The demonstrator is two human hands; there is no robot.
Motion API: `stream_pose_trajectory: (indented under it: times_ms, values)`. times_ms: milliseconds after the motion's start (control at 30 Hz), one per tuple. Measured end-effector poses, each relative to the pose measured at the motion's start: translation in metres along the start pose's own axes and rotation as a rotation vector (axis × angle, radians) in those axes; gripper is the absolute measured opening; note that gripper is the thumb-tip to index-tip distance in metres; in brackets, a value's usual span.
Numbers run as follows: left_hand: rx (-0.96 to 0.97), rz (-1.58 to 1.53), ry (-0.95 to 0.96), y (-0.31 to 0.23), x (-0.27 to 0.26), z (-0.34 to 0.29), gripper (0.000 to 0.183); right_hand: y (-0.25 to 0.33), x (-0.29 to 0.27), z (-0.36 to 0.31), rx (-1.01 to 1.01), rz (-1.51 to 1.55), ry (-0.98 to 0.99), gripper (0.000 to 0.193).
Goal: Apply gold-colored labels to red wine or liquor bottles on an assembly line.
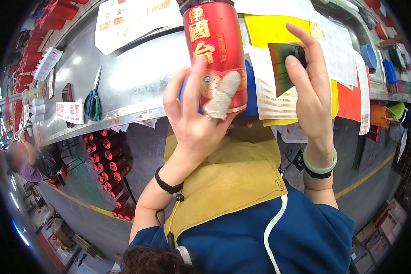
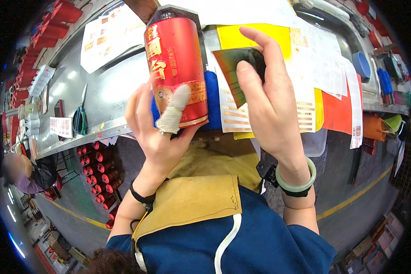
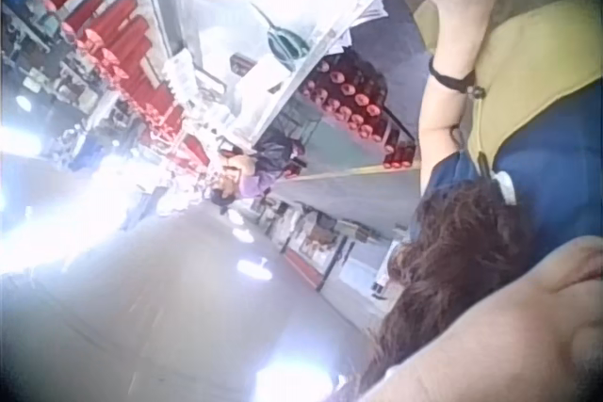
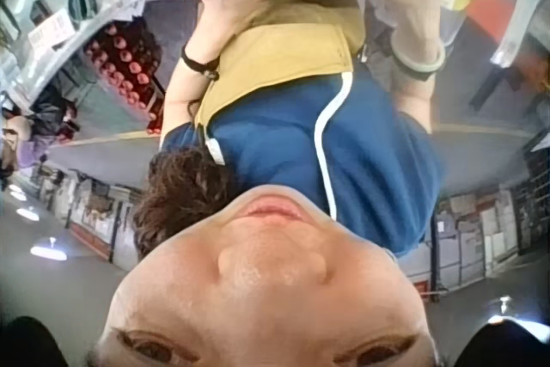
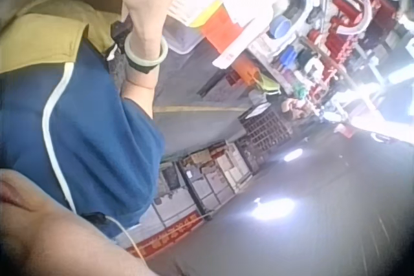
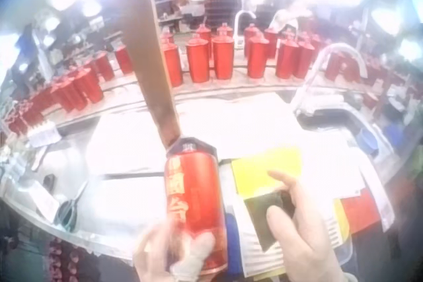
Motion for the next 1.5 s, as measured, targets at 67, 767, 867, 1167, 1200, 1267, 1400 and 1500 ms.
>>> stream_pose_trajectory:
  times_ms: [67, 767, 867, 1167, 1200, 1267, 1400, 1500]
  values:
    - [0.071, 0.032, 0.035, -0.003, -0.007, 0.009, 0.073, 0.011, 0.005, 0.009, -0.090, 0.063, 0.009, 0.040]
    - [-0.257, -0.495, -0.059, 0.039, 0.009, -0.006, 0.098, 0.072, 0.080, -0.021, -0.694, -0.635, 0.362, 0.024]
    - [-0.263, -0.612, -0.096, 0.040, 0.013, -0.010, 0.113, 0.067, 0.060, 0.023, -0.714, -0.761, 0.160, 0.021]
    - [-0.244, -0.515, -0.066, 0.040, 0.006, -0.012, 0.097, 0.066, 0.059, 0.028, -0.752, -0.721, 0.102, 0.029]
    - [-0.245, -0.517, -0.068, 0.041, 0.005, -0.012, 0.097, 0.065, 0.049, 0.034, -0.798, -0.882, -0.001, 0.025]
    - [-0.234, -0.466, -0.030, 0.042, 0.006, -0.011, 0.097, 0.062, 0.061, 0.019, -0.803, -0.813, 0.106, 0.024]
    - [-0.136, -0.383, 0.041, 0.040, 0.006, -0.010, 0.092, 0.074, 0.079, -0.019, -0.748, -0.641, 0.370, 0.023]
    - [-0.205, -0.465, 0.003, 0.039, -0.002, -0.008, 0.099, 0.059, 0.040, 0.030, -0.717, -0.852, -0.015, 0.027]
Point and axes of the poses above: each hand's wrist, its own z-axis towards the middle knuckle, its own x-axis out of the palm, y = z × x, the point moved 8 cm from there along z, towards the middle knuckle, and after that the axes turned 10 degrees about y, right-handed, at the moved point
